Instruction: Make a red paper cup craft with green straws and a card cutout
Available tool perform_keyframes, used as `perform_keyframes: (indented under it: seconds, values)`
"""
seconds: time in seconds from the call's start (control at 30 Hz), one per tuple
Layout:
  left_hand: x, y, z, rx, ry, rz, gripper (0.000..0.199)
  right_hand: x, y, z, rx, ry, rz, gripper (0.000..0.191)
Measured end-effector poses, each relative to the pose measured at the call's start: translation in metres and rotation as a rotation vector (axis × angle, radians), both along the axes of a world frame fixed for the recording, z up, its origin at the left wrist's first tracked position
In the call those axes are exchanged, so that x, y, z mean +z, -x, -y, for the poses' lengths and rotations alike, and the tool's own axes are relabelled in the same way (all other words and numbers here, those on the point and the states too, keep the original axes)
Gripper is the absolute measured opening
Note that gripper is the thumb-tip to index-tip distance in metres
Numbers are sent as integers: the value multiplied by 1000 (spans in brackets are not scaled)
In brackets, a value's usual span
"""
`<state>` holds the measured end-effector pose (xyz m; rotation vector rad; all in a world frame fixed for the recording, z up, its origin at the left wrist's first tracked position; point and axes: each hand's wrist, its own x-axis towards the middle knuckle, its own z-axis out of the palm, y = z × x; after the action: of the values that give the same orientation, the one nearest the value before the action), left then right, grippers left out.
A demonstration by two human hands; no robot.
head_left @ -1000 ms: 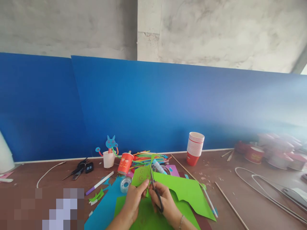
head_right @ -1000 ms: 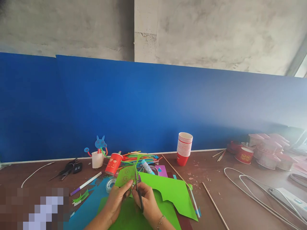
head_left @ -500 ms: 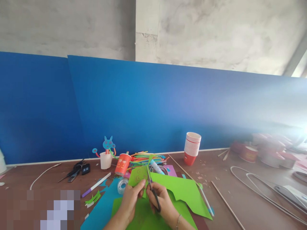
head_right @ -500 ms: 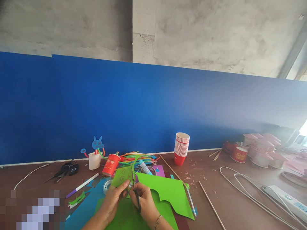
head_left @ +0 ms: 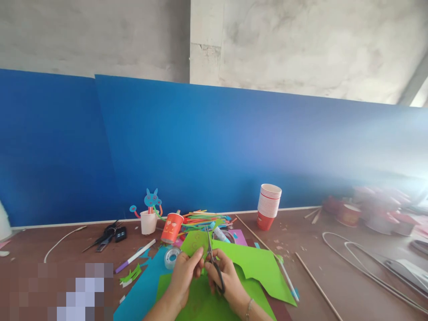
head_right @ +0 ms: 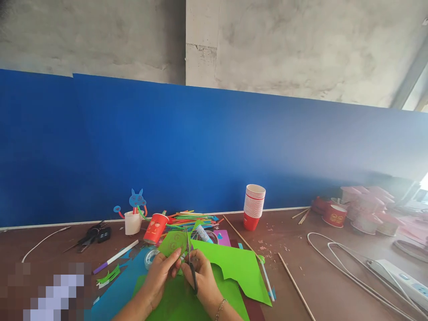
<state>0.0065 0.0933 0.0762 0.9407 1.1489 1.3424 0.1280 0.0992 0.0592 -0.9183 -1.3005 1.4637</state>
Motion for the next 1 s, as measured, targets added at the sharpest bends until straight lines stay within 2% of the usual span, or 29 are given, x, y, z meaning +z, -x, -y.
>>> perform_keyframes:
  seconds: [0.53, 1.0]
  values:
    - [4, 1, -1, 34, 2, -8, 50, -5, -4, -1, 1, -27, 40, 53]
    - [12, 5, -2, -31, -4, 5, 52, -2, -4, -2, -16, 24, 43, 54]
